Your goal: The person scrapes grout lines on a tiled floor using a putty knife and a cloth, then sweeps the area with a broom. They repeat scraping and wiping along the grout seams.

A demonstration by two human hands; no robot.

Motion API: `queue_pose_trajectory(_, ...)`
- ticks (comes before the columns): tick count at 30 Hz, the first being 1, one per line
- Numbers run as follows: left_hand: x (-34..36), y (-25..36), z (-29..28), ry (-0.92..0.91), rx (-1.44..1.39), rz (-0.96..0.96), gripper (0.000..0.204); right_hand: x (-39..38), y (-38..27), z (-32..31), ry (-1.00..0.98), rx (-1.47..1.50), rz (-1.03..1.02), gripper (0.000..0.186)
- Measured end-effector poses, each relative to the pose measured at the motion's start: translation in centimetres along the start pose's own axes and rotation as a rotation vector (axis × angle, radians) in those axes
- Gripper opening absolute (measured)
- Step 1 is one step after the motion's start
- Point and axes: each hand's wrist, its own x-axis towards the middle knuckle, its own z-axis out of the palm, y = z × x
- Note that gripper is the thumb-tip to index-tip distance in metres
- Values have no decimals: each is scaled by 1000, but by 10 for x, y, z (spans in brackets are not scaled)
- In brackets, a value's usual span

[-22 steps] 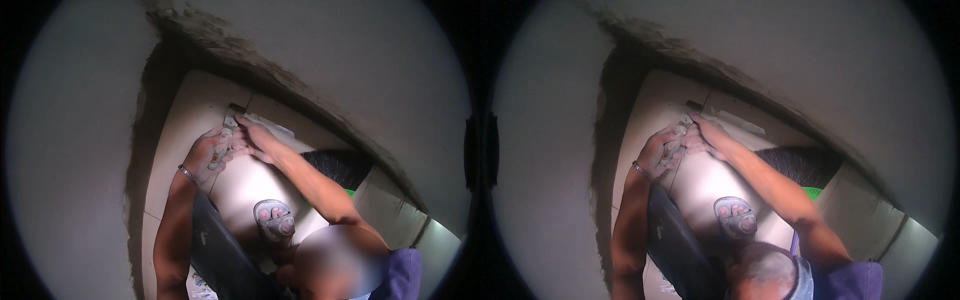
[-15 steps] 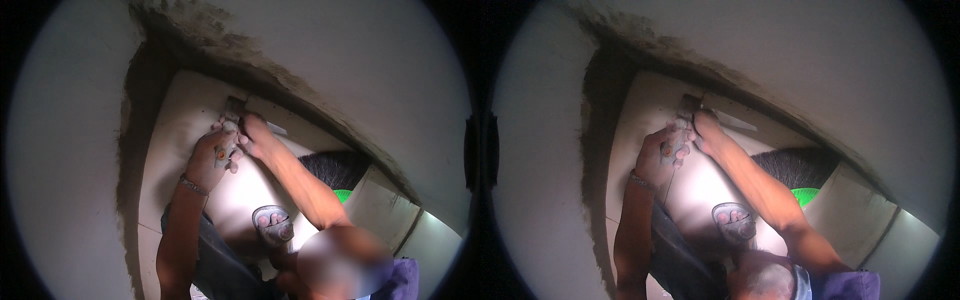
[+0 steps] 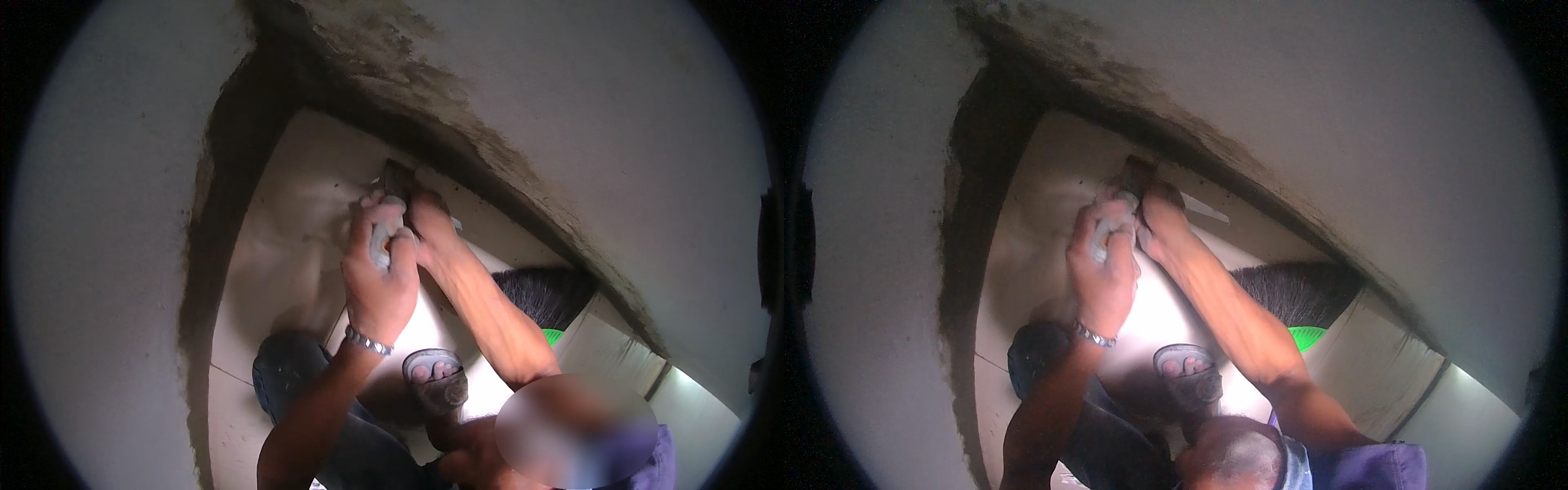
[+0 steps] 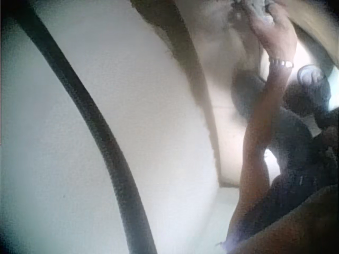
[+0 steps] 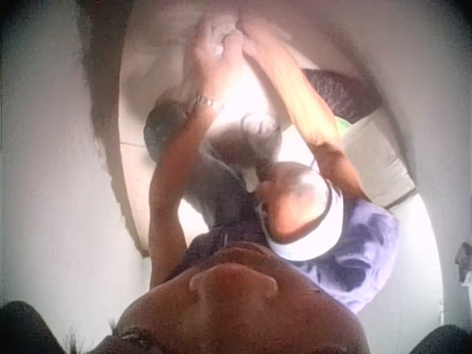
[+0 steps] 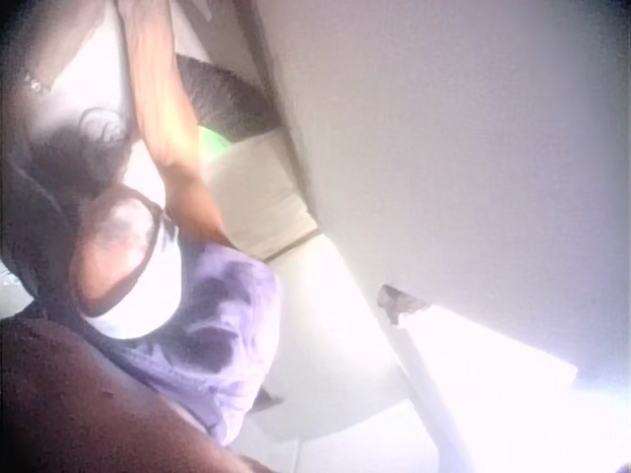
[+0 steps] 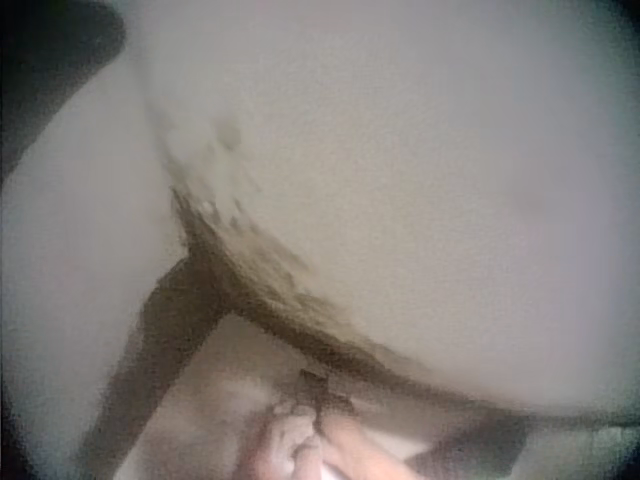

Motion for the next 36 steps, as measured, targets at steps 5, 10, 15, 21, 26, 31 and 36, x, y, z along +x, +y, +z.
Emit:
queue_pose_trajectory(5, 12, -5, 5, 67, 138, 128, 25, 5, 0, 10, -1, -64, -13, 29)
queue_pose_trajectory(10, 8, 0, 6, 75, 75, 56, 25, 3, 0, 4, 21, -9, 26, 30)
queue_pose_trajectory(15, 8, 6, 7, 80, 121, 45, 25, 6, 3, -9, 25, 29, 45, 31)
queue_pose_trajectory(21, 15, 18, 29, 7, 18, -5, 26, -4, -13, -35, -21, -320, -158, 31)
queue_pose_trajectory(26, 2, -4, 7, 123, 103, 82, 26, -6, 8, 3, 66, -138, 9, 29)
queue_pose_trajectory(31, 7, 12, 24, 68, -19, -112, 27, -10, -3, -3, 78, -91, -25, 24)
queue_pose_trajectory(36, 0, -9, 21, 136, 96, 138, 26, -28, -3, 7, 70, -280, -81, 21)
